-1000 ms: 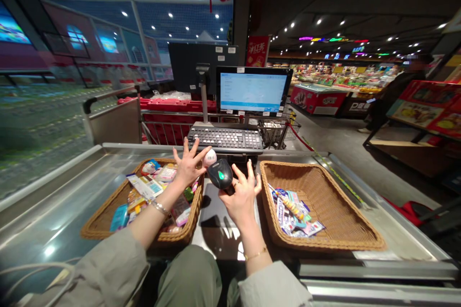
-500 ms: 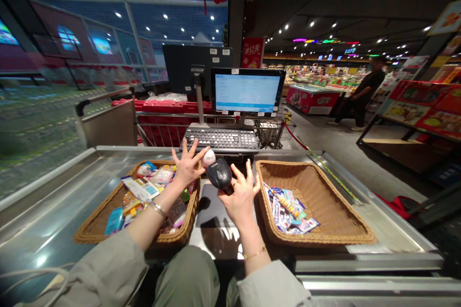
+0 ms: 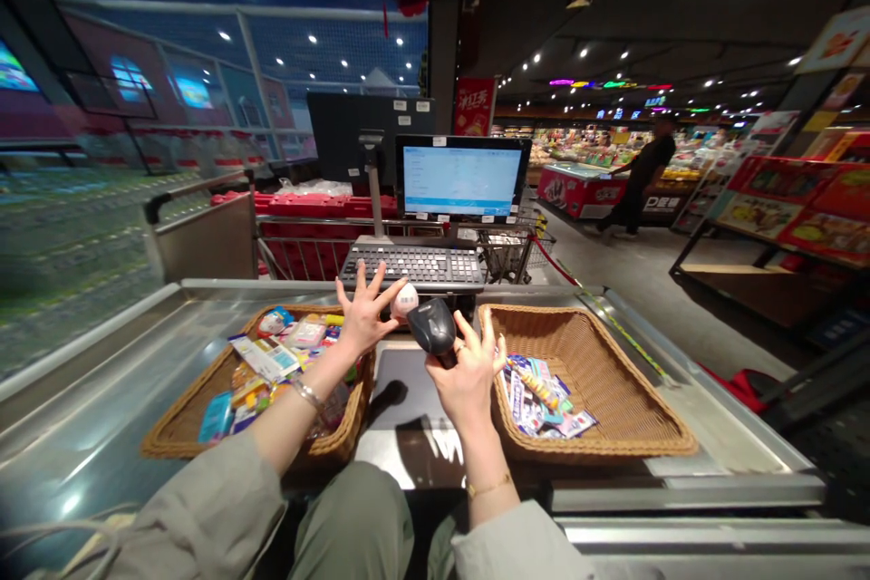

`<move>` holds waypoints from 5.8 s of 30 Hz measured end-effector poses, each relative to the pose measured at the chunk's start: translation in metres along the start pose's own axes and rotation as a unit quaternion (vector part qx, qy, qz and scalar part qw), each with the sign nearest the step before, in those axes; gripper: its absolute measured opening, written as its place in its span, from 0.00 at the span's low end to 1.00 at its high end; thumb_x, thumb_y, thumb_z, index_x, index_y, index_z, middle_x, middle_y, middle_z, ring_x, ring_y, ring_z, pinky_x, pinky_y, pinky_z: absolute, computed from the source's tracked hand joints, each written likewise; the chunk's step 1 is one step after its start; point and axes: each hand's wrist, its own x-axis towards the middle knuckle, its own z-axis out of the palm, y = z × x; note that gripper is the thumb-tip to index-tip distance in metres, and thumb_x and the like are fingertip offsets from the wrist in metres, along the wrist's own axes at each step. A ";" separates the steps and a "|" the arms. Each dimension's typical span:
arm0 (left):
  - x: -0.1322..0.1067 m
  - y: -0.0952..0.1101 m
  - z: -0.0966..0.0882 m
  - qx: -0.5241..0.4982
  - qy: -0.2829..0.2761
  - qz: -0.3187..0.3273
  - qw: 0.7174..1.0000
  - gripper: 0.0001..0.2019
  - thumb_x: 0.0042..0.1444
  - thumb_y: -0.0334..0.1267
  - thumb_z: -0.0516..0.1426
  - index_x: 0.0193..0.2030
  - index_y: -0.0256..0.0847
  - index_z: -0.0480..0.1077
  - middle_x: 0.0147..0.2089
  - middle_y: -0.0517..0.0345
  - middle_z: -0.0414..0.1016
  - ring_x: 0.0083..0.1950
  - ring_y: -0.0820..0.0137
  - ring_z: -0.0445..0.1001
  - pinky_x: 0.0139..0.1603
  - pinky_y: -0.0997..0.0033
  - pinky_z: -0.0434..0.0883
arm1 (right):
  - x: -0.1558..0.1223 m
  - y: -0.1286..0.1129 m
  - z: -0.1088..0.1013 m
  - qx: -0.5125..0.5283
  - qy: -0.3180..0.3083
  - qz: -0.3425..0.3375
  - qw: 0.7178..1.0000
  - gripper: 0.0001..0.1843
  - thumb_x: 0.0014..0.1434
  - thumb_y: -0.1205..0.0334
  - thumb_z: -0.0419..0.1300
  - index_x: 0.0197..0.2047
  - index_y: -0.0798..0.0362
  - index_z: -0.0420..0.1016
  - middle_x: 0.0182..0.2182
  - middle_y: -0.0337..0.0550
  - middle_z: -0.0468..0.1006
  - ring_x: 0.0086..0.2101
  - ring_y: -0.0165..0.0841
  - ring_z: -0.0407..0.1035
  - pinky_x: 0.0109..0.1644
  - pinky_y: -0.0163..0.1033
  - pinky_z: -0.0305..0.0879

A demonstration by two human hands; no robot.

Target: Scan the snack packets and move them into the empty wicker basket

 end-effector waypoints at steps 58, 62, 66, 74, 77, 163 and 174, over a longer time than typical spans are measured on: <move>0.017 0.162 0.034 -0.063 -0.049 0.143 0.987 0.25 0.66 0.49 0.50 0.69 0.53 0.59 0.76 0.55 0.47 0.77 0.53 0.39 0.68 0.24 0.32 | -0.017 0.122 -0.084 -0.089 0.281 0.308 0.905 0.19 0.50 0.45 0.63 0.30 0.54 0.78 0.47 0.58 0.79 0.61 0.55 0.60 0.64 0.62 0.48; 0.010 0.148 0.027 -0.060 -0.043 0.124 0.990 0.26 0.65 0.49 0.51 0.69 0.52 0.59 0.76 0.54 0.48 0.77 0.53 0.40 0.69 0.26 0.31 | -0.015 0.113 -0.080 -0.081 0.265 0.303 0.912 0.18 0.50 0.45 0.63 0.30 0.53 0.78 0.47 0.57 0.79 0.62 0.54 0.58 0.64 0.60 0.48; 0.001 0.127 0.019 -0.052 -0.049 0.104 0.992 0.29 0.63 0.50 0.54 0.70 0.52 0.57 0.76 0.52 0.45 0.77 0.51 0.39 0.68 0.25 0.33 | -0.012 0.103 -0.073 -0.065 0.251 0.308 0.915 0.18 0.48 0.44 0.63 0.30 0.52 0.78 0.48 0.56 0.79 0.63 0.54 0.58 0.64 0.61 0.46; -0.017 0.078 0.001 -0.022 -0.061 0.054 0.996 0.30 0.61 0.52 0.56 0.69 0.55 0.58 0.76 0.52 0.44 0.77 0.48 0.39 0.67 0.24 0.36 | -0.004 0.076 -0.057 -0.049 0.230 0.293 0.927 0.16 0.48 0.45 0.62 0.26 0.50 0.75 0.45 0.53 0.80 0.63 0.54 0.58 0.64 0.62 0.45; -0.025 0.059 -0.004 -0.012 -0.064 0.041 0.997 0.30 0.60 0.52 0.57 0.69 0.56 0.59 0.76 0.52 0.44 0.77 0.47 0.39 0.67 0.24 0.36 | -0.003 0.063 -0.051 -0.040 0.226 0.273 0.934 0.15 0.48 0.47 0.62 0.28 0.51 0.75 0.46 0.55 0.80 0.62 0.54 0.58 0.64 0.62 0.46; -0.072 -0.120 -0.036 0.005 -0.487 0.050 0.872 0.34 0.31 0.58 0.71 0.47 0.49 0.71 0.69 0.50 0.63 0.74 0.39 0.45 0.64 0.22 0.32 | -0.021 -0.009 0.052 0.033 -0.015 0.151 0.988 0.21 0.52 0.45 0.56 0.38 0.52 0.80 0.53 0.52 0.76 0.64 0.51 0.53 0.65 0.62 0.42; -0.078 -0.121 -0.041 0.030 -0.401 0.099 0.910 0.35 0.35 0.57 0.70 0.50 0.46 0.70 0.60 0.42 0.73 0.70 0.45 0.58 0.66 0.31 0.21 | -0.021 -0.006 0.051 0.019 -0.005 0.146 0.989 0.18 0.52 0.47 0.58 0.38 0.51 0.80 0.52 0.51 0.77 0.64 0.50 0.55 0.65 0.62 0.43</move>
